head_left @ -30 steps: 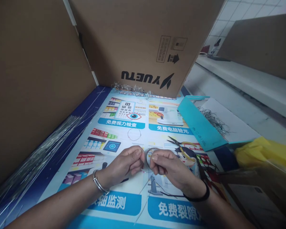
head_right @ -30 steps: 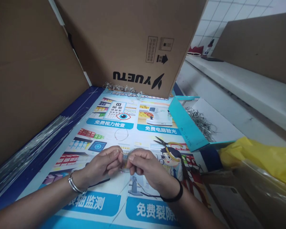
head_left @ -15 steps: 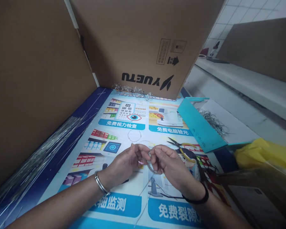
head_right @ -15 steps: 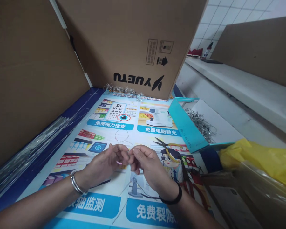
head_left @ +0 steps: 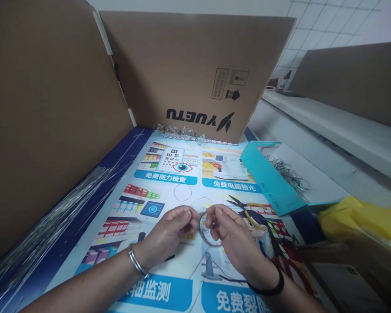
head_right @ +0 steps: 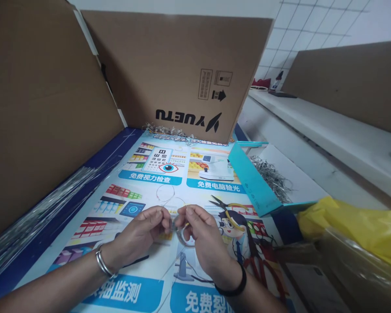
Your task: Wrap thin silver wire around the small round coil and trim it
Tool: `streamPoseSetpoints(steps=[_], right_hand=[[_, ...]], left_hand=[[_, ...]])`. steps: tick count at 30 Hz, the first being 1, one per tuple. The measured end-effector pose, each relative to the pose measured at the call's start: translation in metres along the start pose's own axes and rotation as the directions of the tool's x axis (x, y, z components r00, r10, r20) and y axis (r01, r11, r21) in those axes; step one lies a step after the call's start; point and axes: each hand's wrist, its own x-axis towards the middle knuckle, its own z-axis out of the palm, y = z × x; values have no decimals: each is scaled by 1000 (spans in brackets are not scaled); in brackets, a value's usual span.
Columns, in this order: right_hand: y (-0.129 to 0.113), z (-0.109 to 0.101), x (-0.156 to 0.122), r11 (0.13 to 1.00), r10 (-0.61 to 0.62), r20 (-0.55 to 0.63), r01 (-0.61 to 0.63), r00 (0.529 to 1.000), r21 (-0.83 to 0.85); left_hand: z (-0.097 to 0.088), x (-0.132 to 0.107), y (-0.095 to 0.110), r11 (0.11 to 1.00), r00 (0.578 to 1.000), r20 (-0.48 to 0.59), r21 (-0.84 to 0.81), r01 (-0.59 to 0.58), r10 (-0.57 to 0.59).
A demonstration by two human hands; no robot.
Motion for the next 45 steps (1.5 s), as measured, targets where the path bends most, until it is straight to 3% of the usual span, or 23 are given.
streamPoseSetpoints(steps=[10,20,26,37,45], right_hand=[[0,-2,2,1000,-2,30,3,1000,-23],[3,-4,4,990,79,123,-64,989,-122],[1,-3,4,988,141,77,-135,987,-70],[2,0,1,994,84,55,-79,995,-82],[-2,-5,2,977,130,93,-111,987,-182]], left_hand=[[-1,1,0,999,997,-82,-33,9,-12],[-2,1,6,998,998,24,-33,60,-60],[-1,1,6,996,996,31,-4,87,-87],[3,-1,11,994,997,-41,79,70,-67],[-2,0,15,987,988,56,88,136,-141]])
